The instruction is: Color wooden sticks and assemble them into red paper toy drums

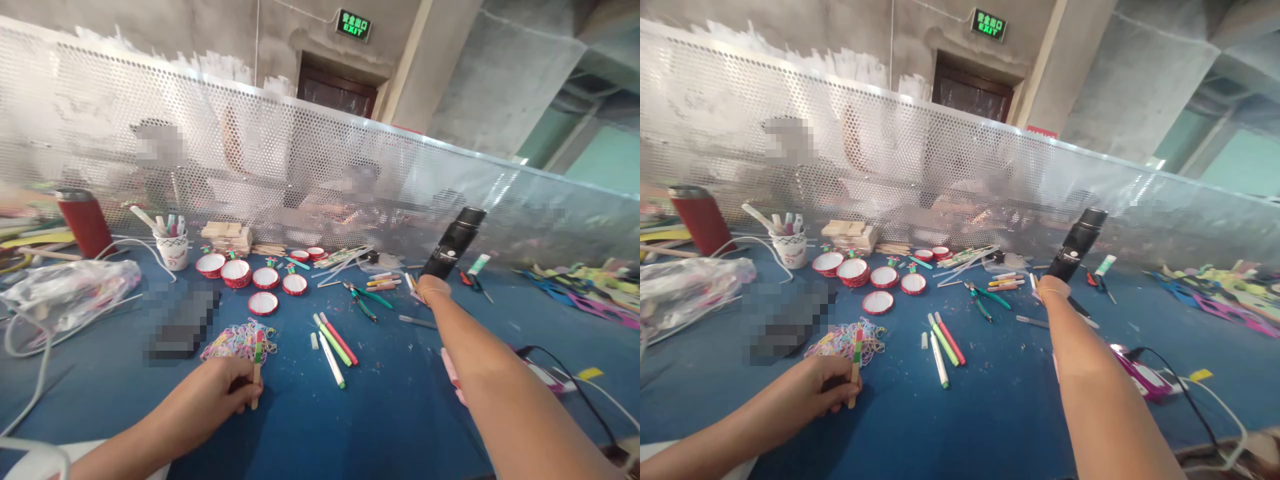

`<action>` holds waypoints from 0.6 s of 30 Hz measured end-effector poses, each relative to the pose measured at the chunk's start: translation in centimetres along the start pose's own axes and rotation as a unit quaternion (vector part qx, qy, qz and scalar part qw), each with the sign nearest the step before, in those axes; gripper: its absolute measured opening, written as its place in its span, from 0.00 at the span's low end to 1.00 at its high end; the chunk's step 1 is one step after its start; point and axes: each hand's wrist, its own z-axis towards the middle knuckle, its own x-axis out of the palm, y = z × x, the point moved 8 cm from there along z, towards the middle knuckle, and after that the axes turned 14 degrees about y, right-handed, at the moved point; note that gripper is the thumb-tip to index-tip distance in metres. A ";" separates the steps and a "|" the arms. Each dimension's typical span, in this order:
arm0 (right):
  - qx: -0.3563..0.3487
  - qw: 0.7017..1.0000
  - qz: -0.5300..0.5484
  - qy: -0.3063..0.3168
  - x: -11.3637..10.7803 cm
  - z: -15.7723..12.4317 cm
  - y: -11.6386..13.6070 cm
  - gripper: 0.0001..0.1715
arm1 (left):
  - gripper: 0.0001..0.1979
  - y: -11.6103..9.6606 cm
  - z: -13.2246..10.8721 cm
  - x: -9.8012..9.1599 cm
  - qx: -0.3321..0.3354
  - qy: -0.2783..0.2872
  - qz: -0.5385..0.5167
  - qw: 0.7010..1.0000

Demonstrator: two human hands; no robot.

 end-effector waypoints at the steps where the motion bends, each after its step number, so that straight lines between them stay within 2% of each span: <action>1: 0.013 1.000 0.013 0.010 0.3 0.2 -0.2 0.20 | 0.11 -0.1 -0.1 0.0 0.000 -0.001 -0.002 1.000; 4: 0.034 0.997 0.055 0.033 0.4 0.2 -0.3 0.20 | 0.11 -0.5 -0.2 0.1 0.001 0.002 -0.008 1.000; 7: 0.020 0.994 0.106 0.033 -1.0 -0.7 0.0 0.18 | 0.10 -0.7 -0.2 0.1 -0.002 0.003 -0.010 1.000; 11: -0.052 0.977 0.201 0.047 -3.4 -3.9 1.8 0.15 | 0.09 -0.8 -0.3 0.0 0.008 -0.006 -0.004 1.000; 14: -0.156 0.941 0.289 0.081 -3.7 -9.1 4.8 0.12 | 0.10 -0.9 -0.5 0.0 0.019 -0.007 -0.002 1.000; 18: -0.303 0.851 0.372 0.215 -0.9 -20.1 10.1 0.17 | 0.10 -1.4 -0.7 0.0 0.048 -0.008 0.011 0.999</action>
